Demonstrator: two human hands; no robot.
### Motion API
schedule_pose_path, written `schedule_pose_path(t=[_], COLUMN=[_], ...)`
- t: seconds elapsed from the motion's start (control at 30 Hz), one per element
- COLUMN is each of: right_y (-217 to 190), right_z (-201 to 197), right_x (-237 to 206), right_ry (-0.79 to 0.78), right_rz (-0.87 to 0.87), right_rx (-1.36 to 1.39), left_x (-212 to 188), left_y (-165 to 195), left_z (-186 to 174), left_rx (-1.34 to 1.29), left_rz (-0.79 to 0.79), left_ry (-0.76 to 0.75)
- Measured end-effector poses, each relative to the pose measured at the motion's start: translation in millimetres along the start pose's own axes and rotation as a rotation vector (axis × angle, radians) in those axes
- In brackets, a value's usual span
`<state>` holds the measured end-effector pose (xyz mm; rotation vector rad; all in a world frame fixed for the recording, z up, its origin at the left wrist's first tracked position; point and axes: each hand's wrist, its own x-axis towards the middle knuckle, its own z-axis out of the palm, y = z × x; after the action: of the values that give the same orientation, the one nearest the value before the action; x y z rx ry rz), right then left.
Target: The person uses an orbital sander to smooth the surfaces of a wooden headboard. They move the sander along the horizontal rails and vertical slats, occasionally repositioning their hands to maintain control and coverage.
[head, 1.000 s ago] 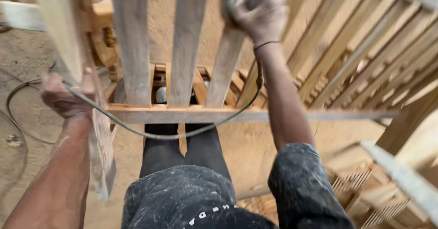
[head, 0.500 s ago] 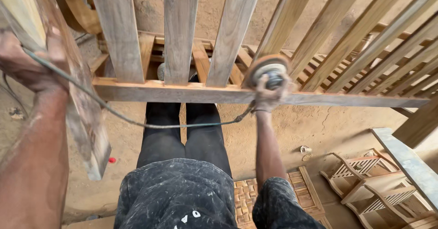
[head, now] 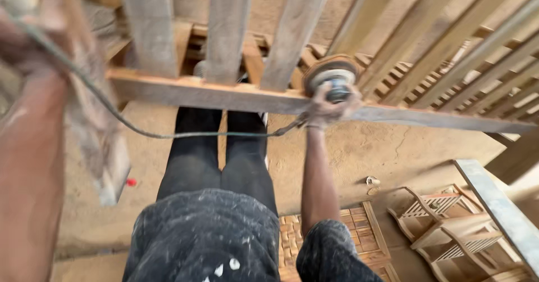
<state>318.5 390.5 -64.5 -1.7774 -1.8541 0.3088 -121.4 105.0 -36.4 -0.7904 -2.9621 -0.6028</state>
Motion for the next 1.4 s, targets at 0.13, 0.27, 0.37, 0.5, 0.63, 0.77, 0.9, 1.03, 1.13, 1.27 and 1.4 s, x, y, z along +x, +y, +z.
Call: schedule_pose_path(t=[0.13, 0.27, 0.37, 0.5, 0.63, 0.77, 0.9, 1.03, 1.13, 1.27, 1.4], right_y=[3, -10, -12, 11, 40, 42, 18, -8, -23, -32, -32], right_z=[-6, 2, 11, 10, 1, 0, 8, 13, 15, 18, 19], right_x=[22, 3, -17, 0, 43, 42, 12, -2, -7, -13, -13], right_ry=[-0.016, -0.063, -0.070, 0.010, 0.023, 0.015, -0.036, -0.106, -0.083, -0.099, -0.050], right_rz=[0.108, 0.056, -0.029, -0.093, 0.012, -0.009, -0.045, 0.058, 0.045, 0.050, 0.075], right_rx=[-0.033, -0.057, -0.006, -0.066, -0.034, -0.083, -0.103, -0.043, -0.064, -0.047, -0.066], left_x=[-3, -5, -9, -11, -12, -14, -13, -13, -13, -12, -12], left_y=[-6, -9, -9, -8, -8, -9, -9, -7, -7, -7, -7], left_z=[2, -1, -7, -7, -2, -2, -4, -5, -5, -5, -4], left_rx=[0.001, 0.001, 0.000, -0.008, -0.033, -0.030, -0.036, -0.041, -0.036, -0.041, -0.040], left_rz=[-0.015, -0.033, -0.043, -0.038, -0.047, -0.056, -0.063, -0.066, -0.071, -0.072, -0.072], left_ry=[0.014, 0.019, 0.021, 0.027, 0.017, 0.030, 0.022, 0.020, 0.022, 0.016, 0.012])
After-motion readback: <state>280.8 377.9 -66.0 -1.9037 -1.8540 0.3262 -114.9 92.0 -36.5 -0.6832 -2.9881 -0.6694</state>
